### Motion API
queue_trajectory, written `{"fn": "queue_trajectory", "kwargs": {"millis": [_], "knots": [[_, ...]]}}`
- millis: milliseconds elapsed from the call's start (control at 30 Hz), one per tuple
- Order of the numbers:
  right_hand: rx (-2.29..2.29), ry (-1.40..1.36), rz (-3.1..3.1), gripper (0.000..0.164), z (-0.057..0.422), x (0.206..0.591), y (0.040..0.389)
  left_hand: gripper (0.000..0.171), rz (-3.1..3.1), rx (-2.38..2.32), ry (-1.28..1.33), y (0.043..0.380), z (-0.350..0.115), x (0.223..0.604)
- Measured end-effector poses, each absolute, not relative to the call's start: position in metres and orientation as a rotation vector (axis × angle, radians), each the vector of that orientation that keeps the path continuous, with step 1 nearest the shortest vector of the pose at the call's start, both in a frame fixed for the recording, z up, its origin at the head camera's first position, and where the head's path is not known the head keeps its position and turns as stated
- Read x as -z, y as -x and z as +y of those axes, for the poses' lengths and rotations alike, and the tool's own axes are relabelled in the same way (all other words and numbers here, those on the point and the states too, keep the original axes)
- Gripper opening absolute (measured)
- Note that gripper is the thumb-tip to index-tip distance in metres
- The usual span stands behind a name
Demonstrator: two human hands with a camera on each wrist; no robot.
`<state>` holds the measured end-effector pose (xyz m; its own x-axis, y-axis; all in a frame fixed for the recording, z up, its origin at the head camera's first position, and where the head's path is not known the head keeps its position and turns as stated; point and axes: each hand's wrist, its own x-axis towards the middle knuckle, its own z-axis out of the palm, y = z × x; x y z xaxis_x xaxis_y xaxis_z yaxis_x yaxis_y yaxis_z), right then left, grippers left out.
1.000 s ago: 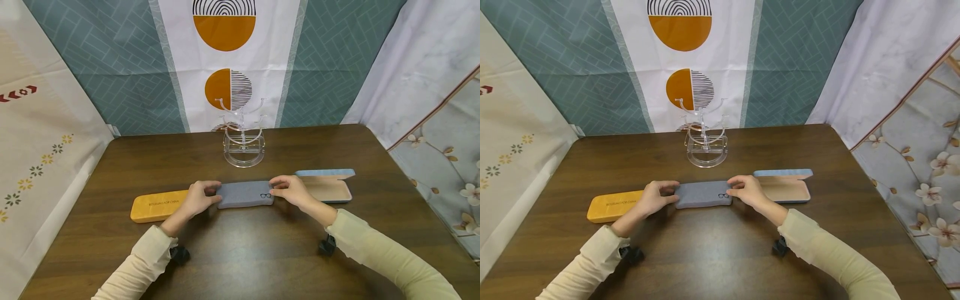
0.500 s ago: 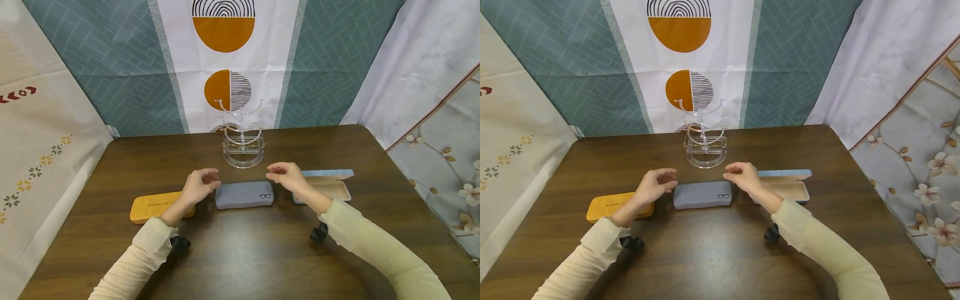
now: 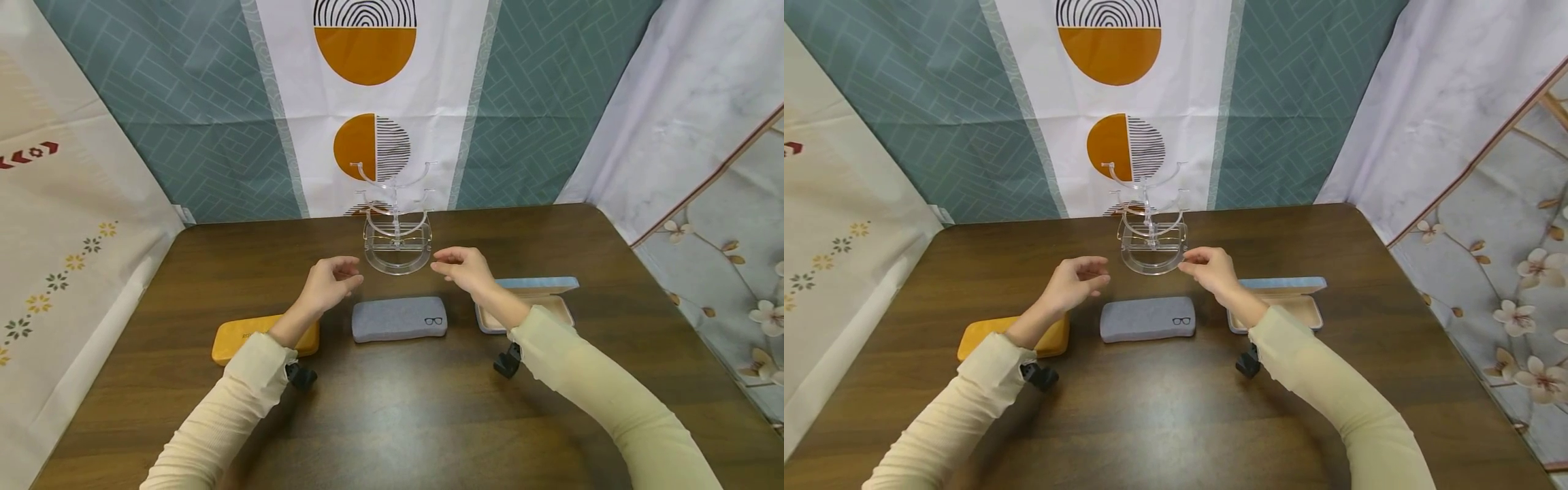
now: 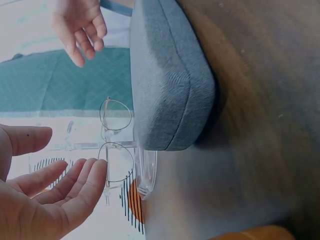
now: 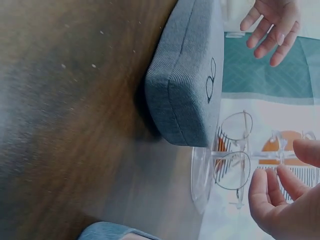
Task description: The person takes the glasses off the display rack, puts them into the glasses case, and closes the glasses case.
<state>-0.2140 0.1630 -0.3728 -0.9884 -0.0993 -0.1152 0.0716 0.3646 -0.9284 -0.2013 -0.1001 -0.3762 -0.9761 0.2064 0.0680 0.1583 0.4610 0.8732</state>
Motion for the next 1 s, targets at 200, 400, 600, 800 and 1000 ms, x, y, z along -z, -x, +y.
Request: {"fn": "queue_trajectory", "kwargs": {"millis": [200,400,600,800,1000], "knots": [[1.701,0.003,2.479,0.031,0.161,0.374,0.223,0.04,2.619,-1.611,-0.288,0.214,-0.098,0.374],[1.7,-0.033,2.504,0.033,0.158,0.374,0.235,0.044,2.595,-1.658,-0.212,0.227,-0.098,0.373],[1.74,-0.063,2.517,0.034,0.158,0.372,0.245,0.046,2.614,-1.666,-0.149,0.242,-0.096,0.374],[1.757,-0.123,2.533,0.035,0.155,0.373,0.254,0.05,2.599,-1.67,-0.081,0.252,-0.096,0.372],[1.748,-0.188,2.545,0.035,0.153,0.376,0.263,0.052,2.583,-1.675,-0.035,0.263,-0.093,0.372]]}}
